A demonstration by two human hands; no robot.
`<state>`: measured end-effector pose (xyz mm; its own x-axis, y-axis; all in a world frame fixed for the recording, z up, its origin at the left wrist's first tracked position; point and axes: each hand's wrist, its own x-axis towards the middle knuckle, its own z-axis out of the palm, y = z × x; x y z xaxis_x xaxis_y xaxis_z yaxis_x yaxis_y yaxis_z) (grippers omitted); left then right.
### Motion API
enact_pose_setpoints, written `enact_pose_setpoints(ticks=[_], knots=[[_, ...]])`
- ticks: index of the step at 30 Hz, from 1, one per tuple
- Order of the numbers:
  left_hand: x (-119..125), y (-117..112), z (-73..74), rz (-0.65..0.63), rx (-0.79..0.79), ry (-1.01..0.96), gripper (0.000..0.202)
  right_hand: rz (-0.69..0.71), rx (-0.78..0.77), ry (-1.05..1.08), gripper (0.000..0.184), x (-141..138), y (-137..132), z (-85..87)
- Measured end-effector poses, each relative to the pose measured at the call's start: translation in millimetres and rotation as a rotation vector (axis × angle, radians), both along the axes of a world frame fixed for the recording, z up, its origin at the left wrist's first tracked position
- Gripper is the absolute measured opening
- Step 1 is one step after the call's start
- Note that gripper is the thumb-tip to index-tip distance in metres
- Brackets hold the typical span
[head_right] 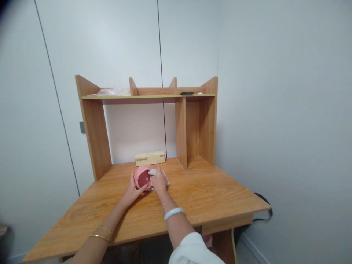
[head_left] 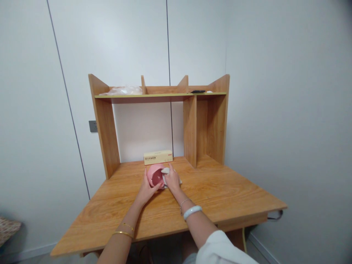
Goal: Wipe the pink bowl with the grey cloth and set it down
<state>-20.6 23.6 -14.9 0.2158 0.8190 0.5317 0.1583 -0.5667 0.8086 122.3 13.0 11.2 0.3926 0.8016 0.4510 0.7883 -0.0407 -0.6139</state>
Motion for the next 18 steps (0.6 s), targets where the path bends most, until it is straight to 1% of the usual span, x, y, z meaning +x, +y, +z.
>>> enact_pose_setpoints(ticks=[3, 7, 10, 13, 18], knots=[[1, 1, 0.1, -0.009, 0.024, -0.029, 0.101, 0.024, 0.019, 0.033, 0.059, -2, 0, -0.9], [-2, -1, 4.3, -0.020, 0.048, 0.014, 0.085, 0.038, 0.037, 0.077, 0.058, -3, 1, -2.0], [-4, -3, 6.4, 0.002, 0.081, 0.036, 0.078, 0.027, 0.049, 0.100, 0.060, -2, 3, -3.8], [-5, -5, 7.4, 0.070, 0.083, 0.092, 0.079, 0.039, 0.070, 0.102, 0.061, -1, 4, -5.8], [-6, -11, 12.0, 0.255, 0.051, 0.275, 0.079, 0.071, 0.143, 0.015, 0.064, -1, 2, -3.0]])
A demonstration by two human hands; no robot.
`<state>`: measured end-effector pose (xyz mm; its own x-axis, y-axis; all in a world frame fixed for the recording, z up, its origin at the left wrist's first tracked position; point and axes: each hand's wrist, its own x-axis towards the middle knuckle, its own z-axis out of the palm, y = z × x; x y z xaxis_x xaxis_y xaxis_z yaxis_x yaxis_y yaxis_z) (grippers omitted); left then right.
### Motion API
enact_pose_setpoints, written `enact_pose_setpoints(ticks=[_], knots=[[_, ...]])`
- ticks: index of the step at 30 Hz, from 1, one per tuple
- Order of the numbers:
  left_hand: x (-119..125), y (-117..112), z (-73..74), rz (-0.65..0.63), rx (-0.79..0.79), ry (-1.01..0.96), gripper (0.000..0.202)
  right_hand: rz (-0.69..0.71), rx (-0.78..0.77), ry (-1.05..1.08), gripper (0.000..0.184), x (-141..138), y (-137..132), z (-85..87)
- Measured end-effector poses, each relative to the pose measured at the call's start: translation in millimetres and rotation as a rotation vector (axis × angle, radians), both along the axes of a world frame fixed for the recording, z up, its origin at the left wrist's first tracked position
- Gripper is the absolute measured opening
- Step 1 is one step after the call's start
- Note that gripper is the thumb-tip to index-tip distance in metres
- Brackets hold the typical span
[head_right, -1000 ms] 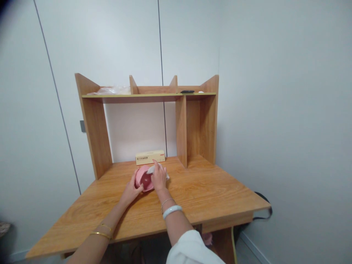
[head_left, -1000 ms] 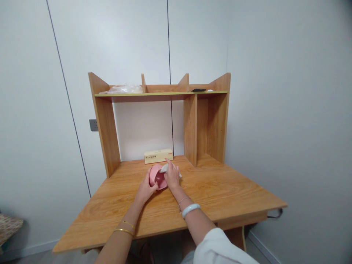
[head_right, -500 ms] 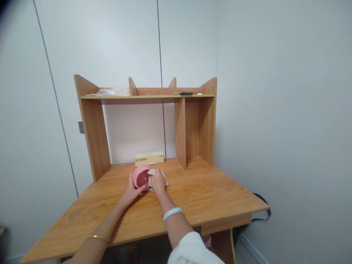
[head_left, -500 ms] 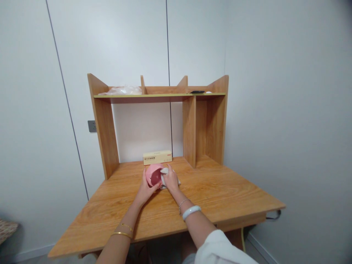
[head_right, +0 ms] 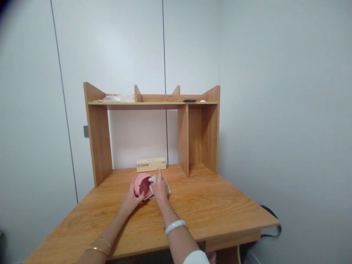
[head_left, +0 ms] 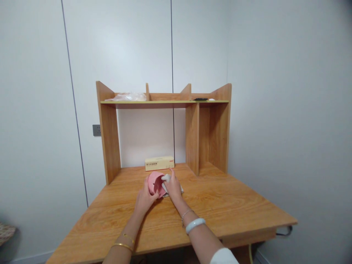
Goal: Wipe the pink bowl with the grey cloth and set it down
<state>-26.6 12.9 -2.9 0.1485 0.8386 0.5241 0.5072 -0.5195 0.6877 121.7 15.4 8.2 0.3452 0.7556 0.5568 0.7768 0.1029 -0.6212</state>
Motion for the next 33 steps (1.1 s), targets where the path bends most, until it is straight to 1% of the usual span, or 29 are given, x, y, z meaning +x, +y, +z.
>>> enact_pose_setpoints(ticks=[3, 5, 6, 8, 11, 13, 14, 18, 20, 24, 28, 30, 33], knots=[[1, -4, 4.7, 0.038, 0.031, 0.058, 0.079, 0.036, 0.079, -0.096, 0.068, -2, -3, 4.3], [1, -6, 7.0, 0.018, 0.050, 0.076, 0.080, 0.058, 0.097, -0.141, 0.069, -2, -5, 5.4], [1, -6, 7.6, 0.003, 0.057, 0.082, 0.081, 0.054, 0.080, -0.152, 0.068, -2, -5, 5.0], [2, -7, 8.2, -0.019, 0.074, 0.087, 0.081, -0.006, -0.014, -0.138, 0.062, -2, -5, 2.8], [2, -6, 8.3, -0.029, 0.107, 0.086, 0.081, -0.115, -0.210, -0.062, 0.050, -3, -3, -0.6], [2, -7, 9.1, -0.025, 0.127, 0.098, 0.081, -0.130, -0.246, -0.043, 0.047, -3, -3, 0.0], [2, -7, 10.0, -0.021, 0.133, 0.109, 0.080, -0.116, -0.224, -0.057, 0.049, -4, -4, 1.4], [2, -11, 15.0, -0.022, 0.132, 0.156, 0.080, -0.018, -0.040, -0.179, 0.059, -5, -8, 9.4], [2, -12, 16.7, -0.032, 0.123, 0.172, 0.079, -0.018, -0.008, -0.196, 0.062, -5, -10, 10.9], [0, -11, 15.0, -0.043, 0.114, 0.190, 0.078, -0.065, -0.091, -0.130, 0.065, -2, -7, 5.5], [-4, -8, 8.7, -0.053, 0.105, 0.176, 0.080, 0.010, -0.108, -0.102, 0.060, 0, -2, -1.0], [-5, -5, 5.2, -0.048, 0.091, 0.124, 0.081, 0.013, -0.107, -0.069, 0.060, 1, 0, -2.5], [-5, 1, -0.2, -0.063, 0.051, -0.007, 0.090, 0.005, -0.111, 0.029, 0.060, 1, 2, -3.9]])
